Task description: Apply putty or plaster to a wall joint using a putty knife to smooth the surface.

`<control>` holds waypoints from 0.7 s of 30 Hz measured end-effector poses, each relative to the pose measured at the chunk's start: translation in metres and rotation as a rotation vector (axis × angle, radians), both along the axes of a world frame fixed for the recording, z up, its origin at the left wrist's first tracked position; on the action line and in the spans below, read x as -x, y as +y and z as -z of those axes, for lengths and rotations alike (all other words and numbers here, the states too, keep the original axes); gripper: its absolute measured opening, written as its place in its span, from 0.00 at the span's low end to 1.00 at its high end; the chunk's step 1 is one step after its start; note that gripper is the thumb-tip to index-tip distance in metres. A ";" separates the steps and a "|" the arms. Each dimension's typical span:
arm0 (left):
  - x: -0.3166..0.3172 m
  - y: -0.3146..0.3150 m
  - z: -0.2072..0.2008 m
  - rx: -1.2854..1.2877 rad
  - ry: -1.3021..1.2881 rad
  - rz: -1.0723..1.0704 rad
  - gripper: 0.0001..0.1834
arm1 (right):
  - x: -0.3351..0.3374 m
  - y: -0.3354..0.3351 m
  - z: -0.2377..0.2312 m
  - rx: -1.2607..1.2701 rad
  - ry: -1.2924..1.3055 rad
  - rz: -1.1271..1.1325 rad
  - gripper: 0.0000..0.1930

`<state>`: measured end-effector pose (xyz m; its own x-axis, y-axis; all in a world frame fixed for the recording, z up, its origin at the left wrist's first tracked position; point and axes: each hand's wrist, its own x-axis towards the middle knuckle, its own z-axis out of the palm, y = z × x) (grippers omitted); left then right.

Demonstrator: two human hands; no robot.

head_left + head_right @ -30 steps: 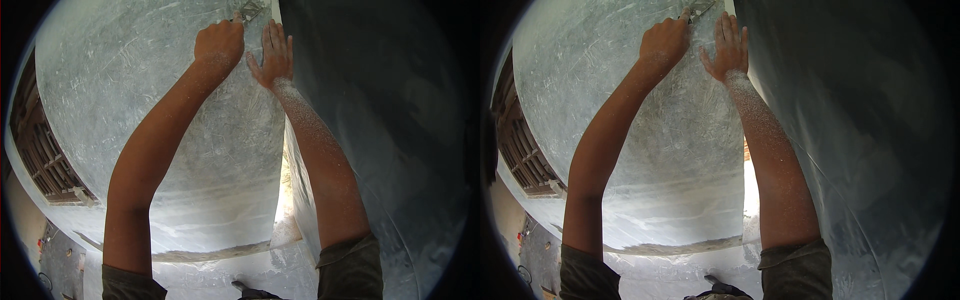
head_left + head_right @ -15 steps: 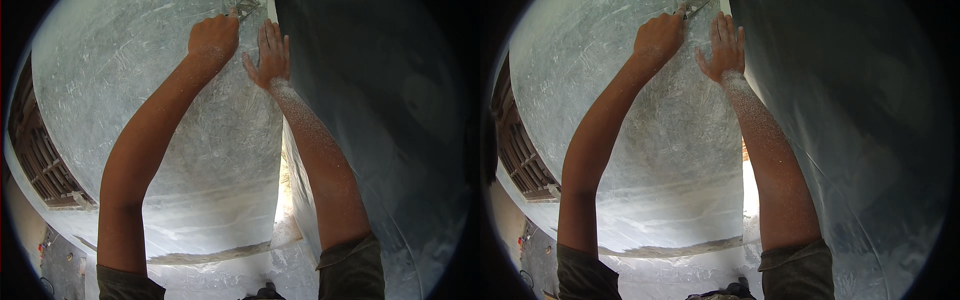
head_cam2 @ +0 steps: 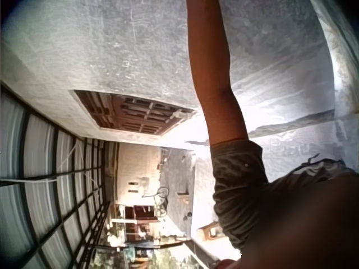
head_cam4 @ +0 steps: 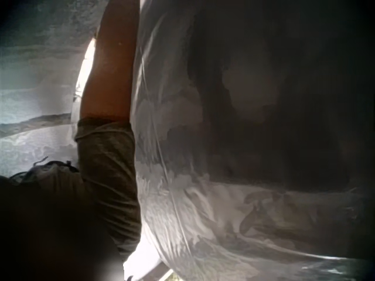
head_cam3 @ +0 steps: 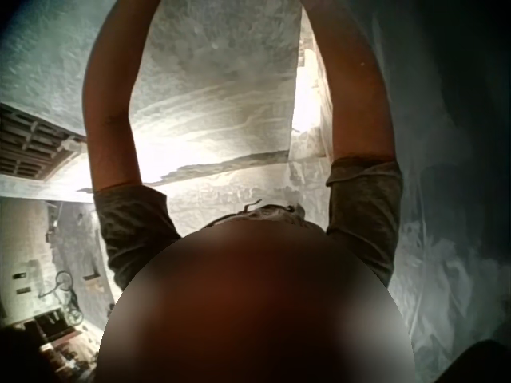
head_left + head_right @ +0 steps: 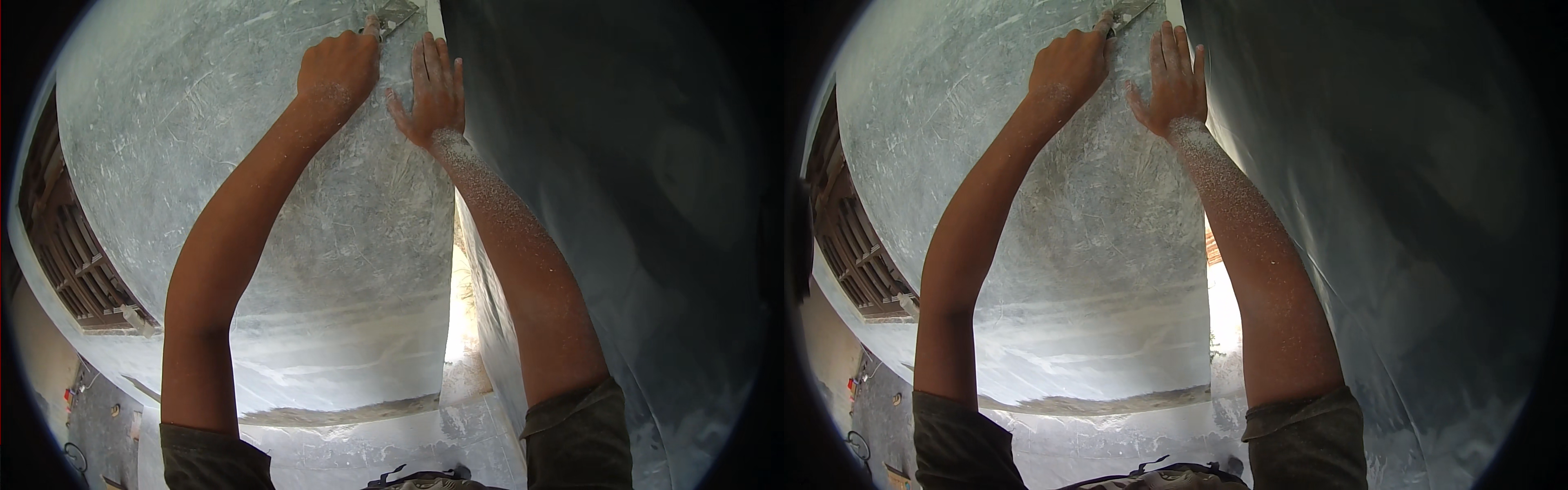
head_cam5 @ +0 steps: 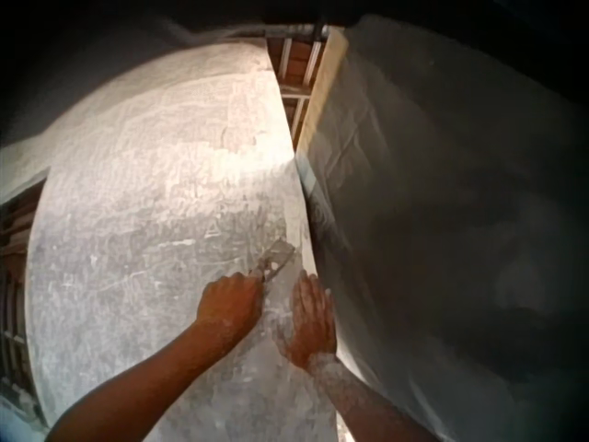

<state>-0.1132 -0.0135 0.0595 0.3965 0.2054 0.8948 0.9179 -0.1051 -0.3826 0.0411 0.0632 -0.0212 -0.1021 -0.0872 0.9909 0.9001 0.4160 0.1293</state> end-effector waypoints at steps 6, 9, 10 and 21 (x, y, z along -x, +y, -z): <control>-0.007 -0.015 0.001 0.044 -0.032 -0.001 0.24 | -0.001 -0.001 0.001 0.012 -0.009 0.031 0.44; -0.013 -0.015 0.003 0.046 -0.063 -0.020 0.25 | 0.002 -0.003 0.000 0.024 -0.018 0.011 0.44; -0.017 -0.015 0.004 0.059 -0.084 -0.014 0.25 | 0.002 -0.003 0.000 0.017 -0.014 0.009 0.44; -0.044 -0.022 0.006 0.216 -0.292 0.060 0.23 | 0.001 -0.001 0.000 0.000 -0.022 -0.064 0.43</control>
